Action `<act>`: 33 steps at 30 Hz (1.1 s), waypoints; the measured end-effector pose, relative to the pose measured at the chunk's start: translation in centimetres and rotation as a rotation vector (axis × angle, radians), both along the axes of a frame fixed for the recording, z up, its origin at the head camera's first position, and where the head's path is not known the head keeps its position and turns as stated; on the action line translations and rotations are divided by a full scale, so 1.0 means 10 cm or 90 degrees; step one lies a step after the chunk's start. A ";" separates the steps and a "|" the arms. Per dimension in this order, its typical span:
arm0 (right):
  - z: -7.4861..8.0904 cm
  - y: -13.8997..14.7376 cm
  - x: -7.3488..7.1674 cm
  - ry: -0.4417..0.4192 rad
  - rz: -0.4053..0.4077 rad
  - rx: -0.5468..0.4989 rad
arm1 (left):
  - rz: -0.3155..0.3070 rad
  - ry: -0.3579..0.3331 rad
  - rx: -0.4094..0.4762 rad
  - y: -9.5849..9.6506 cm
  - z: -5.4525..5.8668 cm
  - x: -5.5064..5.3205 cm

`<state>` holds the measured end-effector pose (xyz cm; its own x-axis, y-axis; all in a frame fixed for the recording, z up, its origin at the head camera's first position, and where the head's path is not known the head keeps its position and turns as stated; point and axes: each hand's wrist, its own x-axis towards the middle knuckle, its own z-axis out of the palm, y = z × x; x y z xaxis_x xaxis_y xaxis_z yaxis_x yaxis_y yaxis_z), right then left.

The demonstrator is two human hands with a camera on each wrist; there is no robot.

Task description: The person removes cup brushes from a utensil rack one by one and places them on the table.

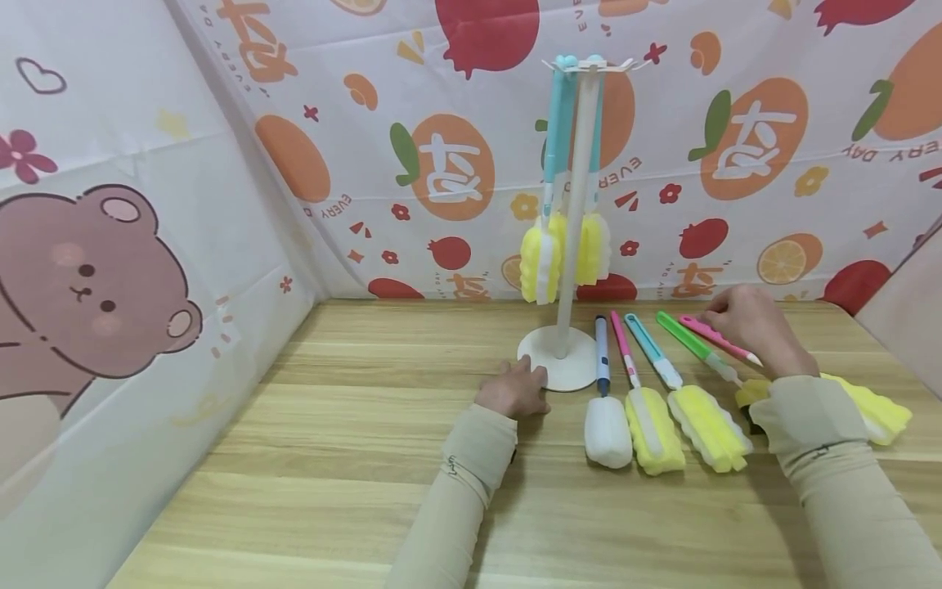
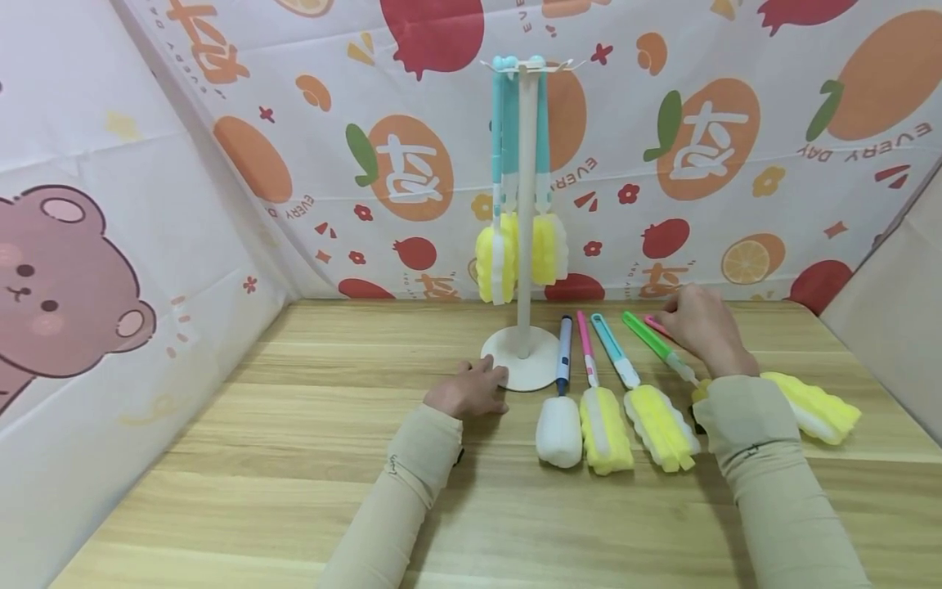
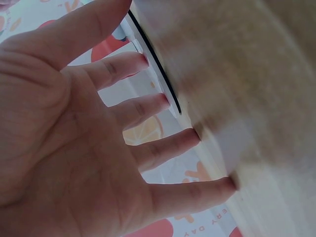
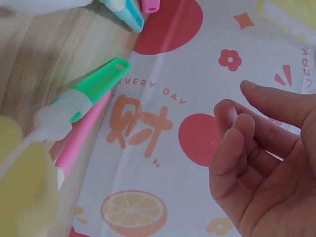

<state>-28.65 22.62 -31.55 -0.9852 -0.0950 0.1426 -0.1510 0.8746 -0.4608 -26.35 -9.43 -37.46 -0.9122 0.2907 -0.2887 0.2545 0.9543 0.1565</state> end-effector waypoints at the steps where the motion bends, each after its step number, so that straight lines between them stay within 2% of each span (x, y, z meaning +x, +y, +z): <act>1: 0.00 0.00 0.00 0.000 0.000 -0.003 | -0.003 0.005 0.002 0.01 -0.04 -0.02; 7: 0.04 -0.02 0.02 0.012 0.012 -0.033 | -0.005 0.003 0.013 -0.01 -0.01 -0.03; 8: 0.04 -0.03 0.02 0.015 0.013 -0.037 | -0.004 -0.001 0.015 -0.01 0.03 0.00; 17: 0.11 -0.14 0.00 0.003 0.007 -0.057 | -0.009 -0.002 0.011 -0.01 0.01 0.00; 18: 0.13 -0.15 -0.01 0.004 0.008 -0.055 | -0.009 -0.003 0.011 0.00 0.03 0.01; 25: 0.20 -0.27 -0.06 0.026 0.036 -0.062 | -0.004 -0.002 0.011 0.00 0.04 0.01; 27: 0.21 -0.29 -0.07 0.032 0.042 -0.066 | -0.006 0.001 0.008 0.00 0.00 -0.01; 32: 0.25 -0.36 -0.08 0.022 0.049 -0.089 | -0.006 -0.002 0.012 0.00 0.00 0.00; 33: 0.26 -0.38 -0.08 0.020 0.049 -0.094 | -0.004 -0.006 0.014 0.00 0.04 0.02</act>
<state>-29.49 18.79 -28.99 -0.9706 -0.1455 0.1915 -0.2312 0.7835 -0.5768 -26.16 -9.43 -37.11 -0.9073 0.3033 -0.2913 0.2594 0.9489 0.1799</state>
